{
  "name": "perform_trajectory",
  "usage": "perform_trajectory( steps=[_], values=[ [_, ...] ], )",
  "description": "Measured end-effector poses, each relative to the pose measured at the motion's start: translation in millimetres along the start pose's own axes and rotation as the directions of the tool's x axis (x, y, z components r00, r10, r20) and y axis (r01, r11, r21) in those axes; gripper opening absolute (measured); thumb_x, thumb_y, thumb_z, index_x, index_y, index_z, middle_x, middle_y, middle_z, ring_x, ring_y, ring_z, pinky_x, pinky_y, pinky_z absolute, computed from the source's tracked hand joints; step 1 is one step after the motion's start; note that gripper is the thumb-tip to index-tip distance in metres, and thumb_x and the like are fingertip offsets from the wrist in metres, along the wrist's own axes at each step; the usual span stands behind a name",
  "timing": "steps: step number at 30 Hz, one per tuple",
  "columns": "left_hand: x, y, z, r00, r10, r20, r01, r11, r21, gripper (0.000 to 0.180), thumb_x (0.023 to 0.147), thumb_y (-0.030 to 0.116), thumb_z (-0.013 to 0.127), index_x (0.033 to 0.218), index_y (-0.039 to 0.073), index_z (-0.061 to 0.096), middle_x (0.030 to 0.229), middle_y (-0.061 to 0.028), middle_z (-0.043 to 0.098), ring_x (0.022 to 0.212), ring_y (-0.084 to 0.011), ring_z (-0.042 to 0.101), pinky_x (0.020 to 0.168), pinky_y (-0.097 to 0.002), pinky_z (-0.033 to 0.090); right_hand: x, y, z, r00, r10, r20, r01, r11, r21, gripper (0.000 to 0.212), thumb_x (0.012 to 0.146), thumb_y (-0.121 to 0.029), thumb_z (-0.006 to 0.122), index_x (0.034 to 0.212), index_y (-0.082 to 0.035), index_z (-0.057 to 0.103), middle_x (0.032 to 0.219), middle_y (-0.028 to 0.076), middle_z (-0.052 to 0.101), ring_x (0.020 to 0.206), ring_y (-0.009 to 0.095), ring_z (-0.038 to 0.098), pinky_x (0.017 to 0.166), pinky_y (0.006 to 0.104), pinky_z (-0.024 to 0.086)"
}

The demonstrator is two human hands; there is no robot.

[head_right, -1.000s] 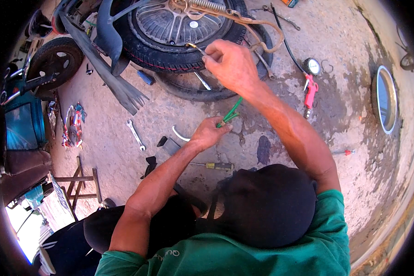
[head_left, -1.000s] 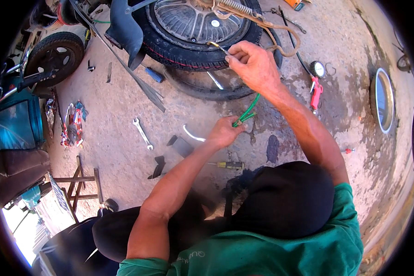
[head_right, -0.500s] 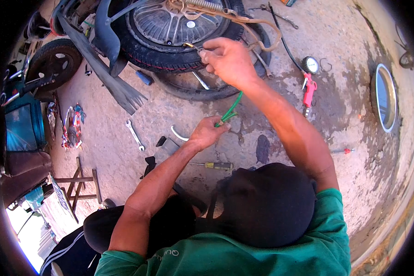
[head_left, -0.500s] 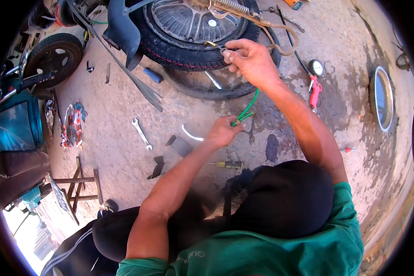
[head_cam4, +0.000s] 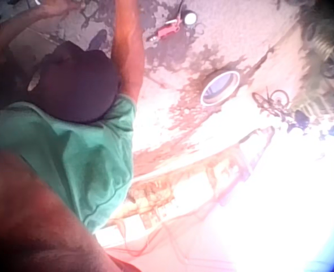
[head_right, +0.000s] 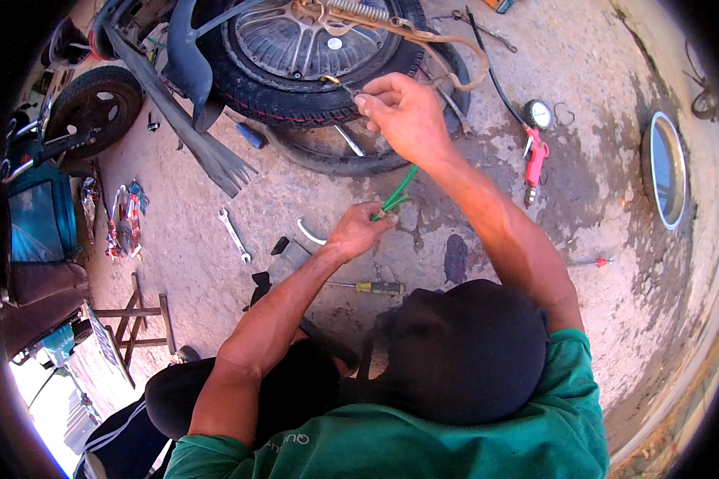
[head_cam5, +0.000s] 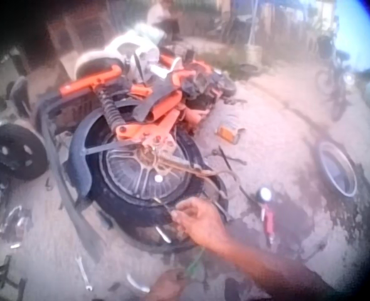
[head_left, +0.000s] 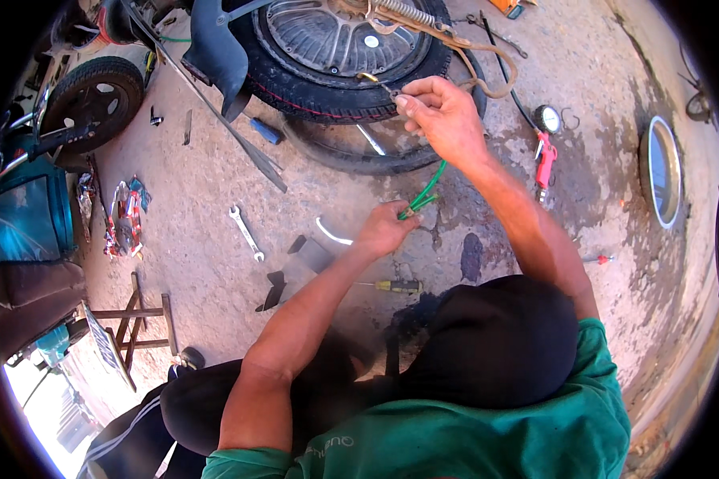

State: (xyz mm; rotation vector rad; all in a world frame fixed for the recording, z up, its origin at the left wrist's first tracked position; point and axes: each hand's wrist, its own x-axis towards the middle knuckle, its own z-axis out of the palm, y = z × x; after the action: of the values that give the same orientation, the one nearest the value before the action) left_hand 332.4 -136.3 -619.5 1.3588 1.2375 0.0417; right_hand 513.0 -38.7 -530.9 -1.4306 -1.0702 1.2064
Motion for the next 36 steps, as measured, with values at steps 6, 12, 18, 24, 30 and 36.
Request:
perform_trajectory(
  steps=[6, 12, 18, 24, 30, 36],
  values=[
    [-1, 2, -3, 1.000, 0.007, -0.006, -0.007, 0.999, 0.042, 0.036, 0.094, 0.035, 0.073, 0.103, 0.000, 0.070, 0.081, -0.0179, 0.067, 0.079, -0.0299, 0.066, 0.077, -0.0447, 0.051, 2, -3, 3, 1.000, -0.001, 0.006, 0.001, 1.000, 0.004, 0.022, 0.096, -0.014, 0.076, 0.108, 0.002, 0.070, 0.085, 0.006, 0.074, 0.068, 0.009, 0.066, 0.062, 0.0256, 0.052],
    [-1, -1, -3, 1.000, 0.022, -0.007, -0.022, 0.996, 0.083, 0.037, 0.096, 0.037, 0.073, 0.106, 0.001, 0.071, 0.077, -0.0121, 0.067, 0.075, -0.0214, 0.064, 0.076, -0.0420, 0.052, 6, -4, 5, 0.999, 0.044, 0.020, -0.045, 0.998, 0.043, 0.023, 0.097, -0.017, 0.074, 0.110, 0.003, 0.070, 0.089, 0.007, 0.076, 0.067, 0.010, 0.067, 0.060, 0.0253, 0.053],
    [-1, 3, 0, 1.000, 0.023, -0.012, -0.022, 0.999, 0.037, 0.036, 0.092, 0.034, 0.073, 0.096, -0.001, 0.066, 0.082, -0.0253, 0.066, 0.079, -0.0387, 0.066, 0.077, -0.0485, 0.050, 8, 5, 6, 0.995, 0.097, 0.009, -0.097, 0.977, 0.188, 0.023, 0.099, -0.018, 0.073, 0.111, 0.002, 0.069, 0.091, 0.008, 0.076, 0.068, 0.012, 0.068, 0.057, 0.0255, 0.053],
    [-2, 1, 1, 1.000, 0.023, -0.015, -0.023, 0.999, 0.028, 0.037, 0.093, 0.034, 0.074, 0.096, -0.002, 0.066, 0.082, -0.0253, 0.066, 0.079, -0.0389, 0.066, 0.077, -0.0484, 0.050, 9, 9, 9, 0.995, 0.095, 0.017, -0.097, 0.974, 0.203, 0.020, 0.101, -0.017, 0.071, 0.111, 0.001, 0.068, 0.092, 0.009, 0.076, 0.068, 0.012, 0.069, 0.056, 0.0257, 0.052],
    [-1, 3, 1, 1.000, 0.021, -0.009, -0.021, 1.000, 0.012, 0.036, 0.094, 0.033, 0.074, 0.096, -0.002, 0.066, 0.082, -0.0249, 0.065, 0.078, -0.0376, 0.065, 0.077, -0.0480, 0.049, 1, 13, 3, 0.995, 0.096, -0.005, -0.092, 0.972, 0.217, 0.020, 0.102, -0.017, 0.070, 0.111, 0.001, 0.068, 0.093, 0.010, 0.076, 0.070, 0.013, 0.070, 0.058, 0.0253, 0.053],
    [-1, -1, 0, 1.000, 0.030, -0.003, -0.030, 0.999, 0.015, 0.034, 0.093, 0.032, 0.074, 0.095, -0.001, 0.066, 0.081, -0.0242, 0.065, 0.078, -0.0365, 0.064, 0.077, -0.0475, 0.049, 1, 14, 7, 0.998, 0.060, 0.001, -0.059, 0.972, 0.226, 0.019, 0.102, -0.017, 0.070, 0.110, 0.000, 0.069, 0.093, 0.009, 0.077, 0.070, 0.012, 0.070, 0.059, 0.0253, 0.053]
  ],
)
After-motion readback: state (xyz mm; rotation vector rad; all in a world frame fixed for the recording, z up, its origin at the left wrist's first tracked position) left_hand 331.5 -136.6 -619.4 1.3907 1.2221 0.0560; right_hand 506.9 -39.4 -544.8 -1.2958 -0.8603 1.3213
